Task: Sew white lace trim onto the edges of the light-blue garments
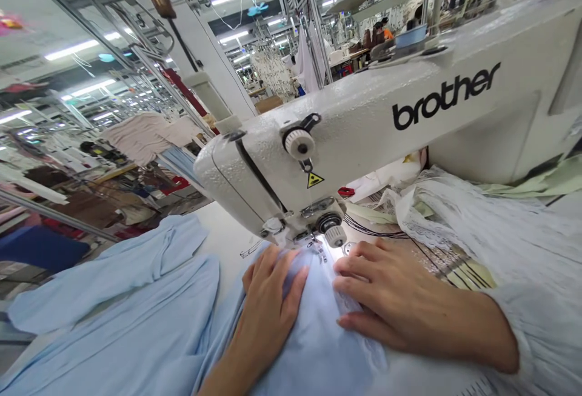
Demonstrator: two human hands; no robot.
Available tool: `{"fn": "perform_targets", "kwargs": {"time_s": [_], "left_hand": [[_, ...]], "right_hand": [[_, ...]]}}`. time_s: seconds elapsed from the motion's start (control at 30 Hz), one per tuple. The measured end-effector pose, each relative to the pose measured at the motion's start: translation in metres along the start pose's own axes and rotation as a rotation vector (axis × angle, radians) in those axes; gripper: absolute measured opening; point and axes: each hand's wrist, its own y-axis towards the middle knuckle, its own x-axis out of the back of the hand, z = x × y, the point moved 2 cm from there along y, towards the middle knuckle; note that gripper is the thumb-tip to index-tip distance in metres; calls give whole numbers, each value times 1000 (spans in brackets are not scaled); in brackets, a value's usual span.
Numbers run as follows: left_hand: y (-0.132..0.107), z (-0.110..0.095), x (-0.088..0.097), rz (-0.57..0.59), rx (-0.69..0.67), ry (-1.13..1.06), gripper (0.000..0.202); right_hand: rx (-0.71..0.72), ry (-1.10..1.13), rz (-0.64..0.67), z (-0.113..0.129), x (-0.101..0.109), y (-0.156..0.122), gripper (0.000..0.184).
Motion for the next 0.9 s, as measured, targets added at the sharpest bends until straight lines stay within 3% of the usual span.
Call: {"fn": "perform_targets", "kwargs": {"time_s": [0.17, 0.33, 0.47, 0.9], "left_hand": [[0, -5, 7, -31, 3, 5, 22], [-39, -32, 10, -41, -12, -92, 31], [-55, -37, 7, -16, -34, -28, 36], [-18, -22, 3, -15, 12, -1, 28]], "right_hand": [[2, 12, 10, -1, -1, -1, 30], [19, -5, 10, -1, -3, -4, 30], [16, -11, 0, 1, -4, -6, 30], [13, -20, -10, 2, -4, -2, 27]]}}
